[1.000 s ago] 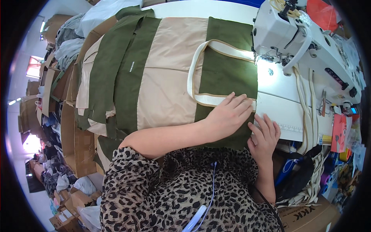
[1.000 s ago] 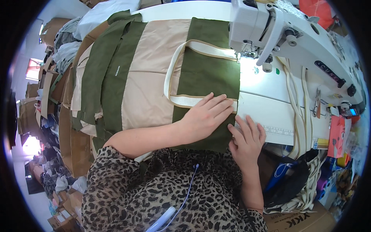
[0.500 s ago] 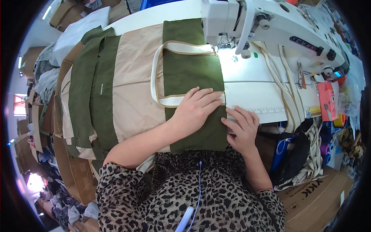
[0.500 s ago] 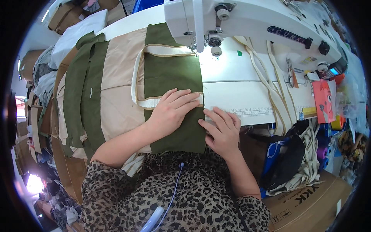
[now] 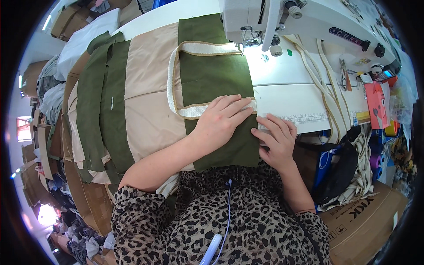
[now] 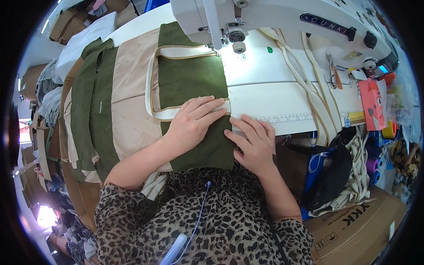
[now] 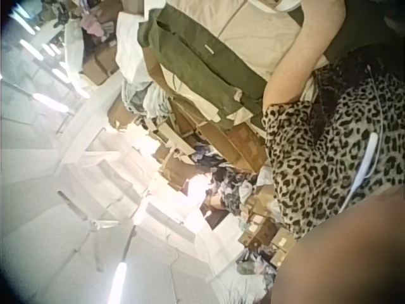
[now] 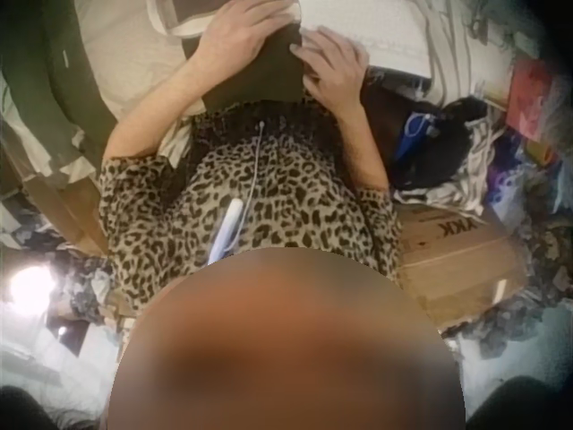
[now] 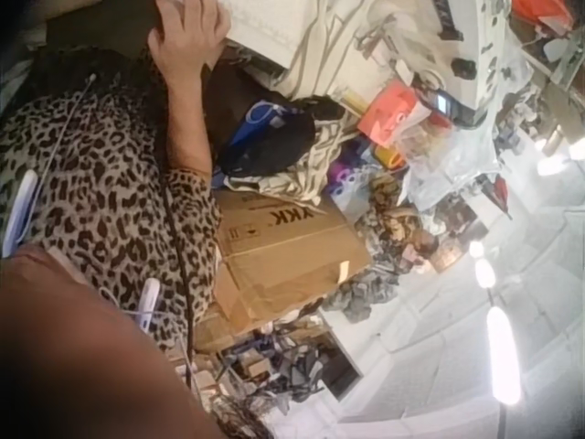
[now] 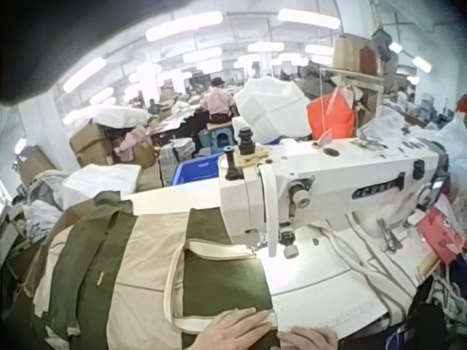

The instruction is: Sewing fabric handles onto a canvas tote bag using an industrial sewing machine.

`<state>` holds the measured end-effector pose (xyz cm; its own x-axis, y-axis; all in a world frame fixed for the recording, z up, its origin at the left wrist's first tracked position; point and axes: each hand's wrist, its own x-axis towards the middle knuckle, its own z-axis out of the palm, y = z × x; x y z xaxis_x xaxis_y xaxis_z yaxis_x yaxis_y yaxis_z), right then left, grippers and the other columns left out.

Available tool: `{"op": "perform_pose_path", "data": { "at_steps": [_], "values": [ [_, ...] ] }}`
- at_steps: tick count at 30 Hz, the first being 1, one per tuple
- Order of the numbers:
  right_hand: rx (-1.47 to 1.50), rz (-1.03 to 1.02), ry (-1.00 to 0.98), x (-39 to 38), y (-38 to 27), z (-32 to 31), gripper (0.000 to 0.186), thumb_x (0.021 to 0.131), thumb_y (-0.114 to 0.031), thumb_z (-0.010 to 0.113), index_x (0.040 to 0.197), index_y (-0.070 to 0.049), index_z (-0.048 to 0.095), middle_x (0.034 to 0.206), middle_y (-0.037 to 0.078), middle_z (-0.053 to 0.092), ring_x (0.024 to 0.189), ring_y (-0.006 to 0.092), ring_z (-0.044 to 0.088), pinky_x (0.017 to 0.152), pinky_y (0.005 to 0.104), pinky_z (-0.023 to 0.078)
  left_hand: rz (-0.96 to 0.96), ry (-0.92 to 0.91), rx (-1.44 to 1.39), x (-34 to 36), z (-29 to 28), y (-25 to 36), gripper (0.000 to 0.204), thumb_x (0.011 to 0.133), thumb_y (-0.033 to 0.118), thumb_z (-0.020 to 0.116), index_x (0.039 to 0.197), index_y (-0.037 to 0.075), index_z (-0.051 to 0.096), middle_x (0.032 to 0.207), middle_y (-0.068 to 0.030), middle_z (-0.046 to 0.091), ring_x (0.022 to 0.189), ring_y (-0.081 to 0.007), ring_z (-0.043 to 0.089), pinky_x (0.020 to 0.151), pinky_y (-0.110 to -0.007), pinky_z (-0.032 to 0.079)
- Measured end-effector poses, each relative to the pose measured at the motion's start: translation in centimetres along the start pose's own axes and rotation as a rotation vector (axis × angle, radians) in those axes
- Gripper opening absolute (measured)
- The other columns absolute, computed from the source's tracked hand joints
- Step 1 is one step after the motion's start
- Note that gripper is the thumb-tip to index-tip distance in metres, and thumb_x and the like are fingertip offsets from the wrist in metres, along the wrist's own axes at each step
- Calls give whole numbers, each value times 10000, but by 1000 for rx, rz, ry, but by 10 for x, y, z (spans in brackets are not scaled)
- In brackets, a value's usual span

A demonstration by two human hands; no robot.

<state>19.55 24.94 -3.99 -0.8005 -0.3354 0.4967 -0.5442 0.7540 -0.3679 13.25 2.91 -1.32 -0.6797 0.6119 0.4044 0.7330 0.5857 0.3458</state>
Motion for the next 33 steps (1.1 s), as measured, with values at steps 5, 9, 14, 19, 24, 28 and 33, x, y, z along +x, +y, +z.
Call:
{"op": "perform_pose_path", "data": {
  "at_steps": [5, 9, 14, 19, 24, 28, 33],
  "values": [
    [14, 6, -2, 1, -2, -1, 431, 641, -122, 722, 1061, -214, 750, 1308, -25, 668, 1240, 201, 598, 1010, 402, 379, -1, 27, 11, 0, 0, 1, 437, 759, 5, 686, 1190, 72, 707, 1300, -58, 652, 1188, -277, 612, 987, -412, 508],
    [9, 0, -5, 0, 0, -1, 435, 639, -121, 722, 1063, -212, 750, 1309, -23, 667, 1244, 201, 596, 1011, 402, 379, -9, 23, 40, 0, 1, 3, 438, 758, 12, 694, 1191, 78, 708, 1304, -58, 651, 1184, -272, 614, 980, -402, 511],
    [35, -10, -3, -1, 1, -1, 398, 645, -129, 743, 1035, -208, 754, 1289, -23, 673, 1216, 212, 603, 1020, 426, 375, -34, -2, 56, 0, -1, 3, 407, 797, 28, 695, 1196, 111, 707, 1320, -28, 644, 1225, -271, 589, 1057, -485, 456],
    [107, -50, 2, 1, -1, -7, 272, 698, -128, 785, 958, -205, 757, 1206, -35, 683, 1152, 199, 611, 1053, 484, 347, -79, -29, 82, -1, 1, 0, 352, 849, 51, 686, 1184, 154, 717, 1334, -4, 642, 1259, -269, 571, 1097, -595, 388],
    [45, -26, -166, 45, -2, -12, 149, 774, -149, 768, 912, -174, 718, 1139, -50, 664, 1090, 188, 590, 1111, 570, 291, -102, -15, 100, 11, -2, -29, 336, 877, 53, 663, 1186, 172, 718, 1323, -2, 655, 1283, -256, 566, 1090, -620, 389],
    [23, 28, -161, 68, 6, 5, 138, 803, -144, 746, 931, -161, 699, 1156, -49, 648, 1129, 188, 571, 1136, 566, 286, -111, -6, 104, 30, -1, -58, 318, 890, 61, 659, 1178, 182, 718, 1313, 2, 658, 1283, -256, 566, 1092, -611, 403],
    [52, 48, -166, 69, 4, 7, 204, 784, -112, 735, 983, -136, 699, 1176, -16, 642, 1150, 202, 566, 1142, 550, 303, -81, -18, 100, 33, 0, -68, 279, 908, 91, 661, 1166, 180, 720, 1301, 7, 664, 1278, -252, 566, 1088, -600, 410]
  ]
}}
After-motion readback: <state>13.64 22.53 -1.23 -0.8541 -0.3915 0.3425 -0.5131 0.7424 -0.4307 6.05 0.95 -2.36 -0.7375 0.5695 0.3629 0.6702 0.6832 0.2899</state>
